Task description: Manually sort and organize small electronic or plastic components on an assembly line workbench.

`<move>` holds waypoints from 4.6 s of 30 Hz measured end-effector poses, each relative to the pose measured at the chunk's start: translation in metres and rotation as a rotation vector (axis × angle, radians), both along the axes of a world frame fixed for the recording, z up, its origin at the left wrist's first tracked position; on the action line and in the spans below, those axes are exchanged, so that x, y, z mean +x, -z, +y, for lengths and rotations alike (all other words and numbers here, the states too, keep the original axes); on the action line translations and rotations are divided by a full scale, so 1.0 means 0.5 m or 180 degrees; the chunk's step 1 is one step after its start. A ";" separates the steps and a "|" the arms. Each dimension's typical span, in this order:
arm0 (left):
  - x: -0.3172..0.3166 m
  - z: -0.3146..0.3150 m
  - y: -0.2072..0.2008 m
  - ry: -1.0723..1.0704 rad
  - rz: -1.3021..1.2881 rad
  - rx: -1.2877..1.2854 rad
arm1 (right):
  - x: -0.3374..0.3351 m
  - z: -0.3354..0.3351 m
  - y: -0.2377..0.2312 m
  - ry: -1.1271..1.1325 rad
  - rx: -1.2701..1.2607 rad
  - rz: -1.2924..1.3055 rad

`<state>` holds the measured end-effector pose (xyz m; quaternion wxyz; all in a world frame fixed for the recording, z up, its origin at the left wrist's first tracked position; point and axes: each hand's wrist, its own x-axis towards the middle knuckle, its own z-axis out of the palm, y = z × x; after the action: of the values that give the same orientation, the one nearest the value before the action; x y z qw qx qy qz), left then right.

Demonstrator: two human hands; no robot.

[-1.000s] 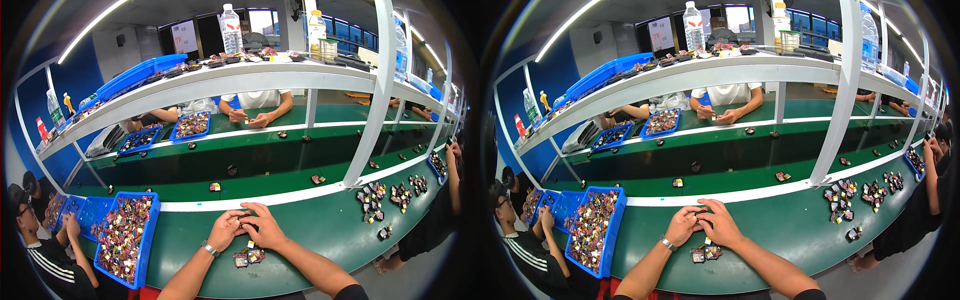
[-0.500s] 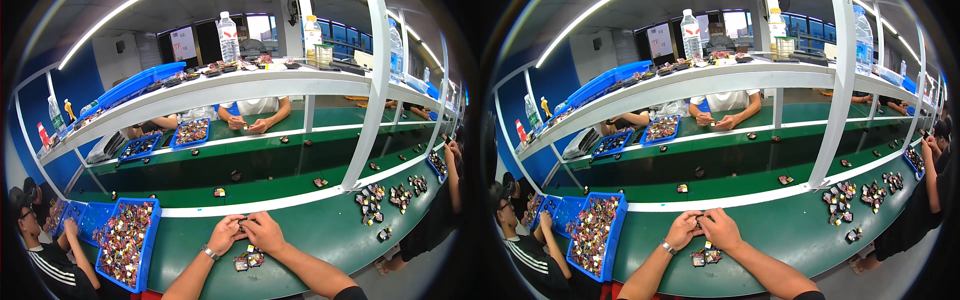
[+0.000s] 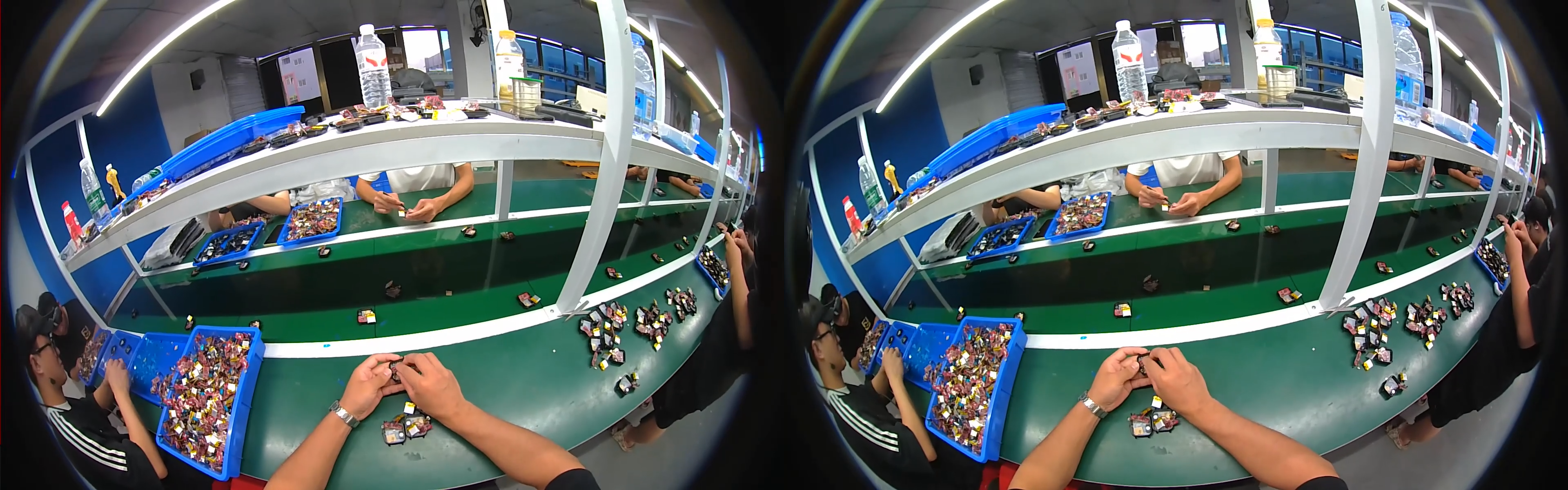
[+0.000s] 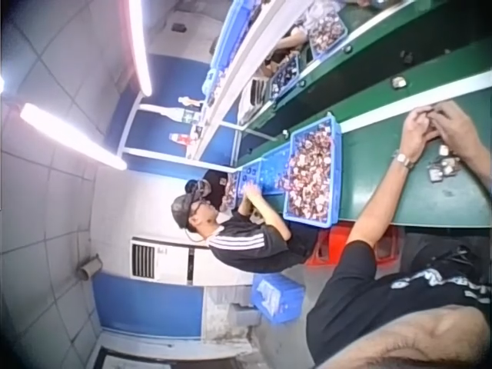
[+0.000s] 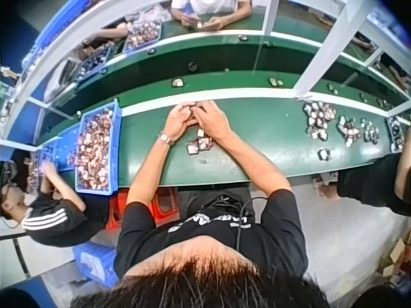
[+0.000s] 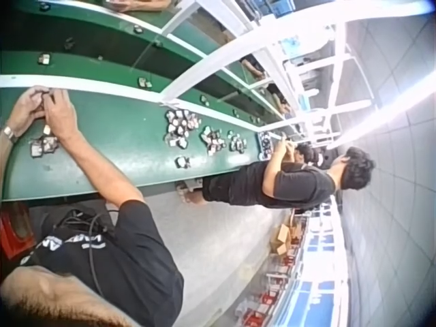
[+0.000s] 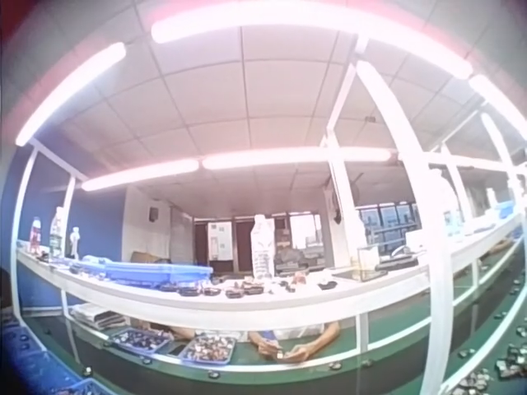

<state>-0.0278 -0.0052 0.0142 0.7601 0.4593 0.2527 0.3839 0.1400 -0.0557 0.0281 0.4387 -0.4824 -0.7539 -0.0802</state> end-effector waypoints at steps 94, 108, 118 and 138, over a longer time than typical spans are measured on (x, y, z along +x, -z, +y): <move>0.003 -0.008 -0.025 0.0310 0.0010 -0.0257 | 0.055 0.022 0.018 -0.0575 -0.1883 0.2460; -0.001 -0.008 -0.032 0.0288 0.0161 -0.0214 | 0.054 -0.007 -0.041 -0.0737 -0.0619 0.0437; 0.002 -0.003 -0.013 0.0378 0.0382 -0.0142 | 0.067 0.000 -0.032 -0.0967 -0.0887 -0.0070; -0.004 -0.005 -0.012 0.0466 0.0093 -0.0088 | 0.062 -0.003 -0.020 -0.1215 -0.1448 0.0890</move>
<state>-0.0301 -0.0075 0.0202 0.7887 0.4715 0.2348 0.3169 0.1710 -0.0573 0.0380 0.4260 -0.4243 -0.7618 0.2411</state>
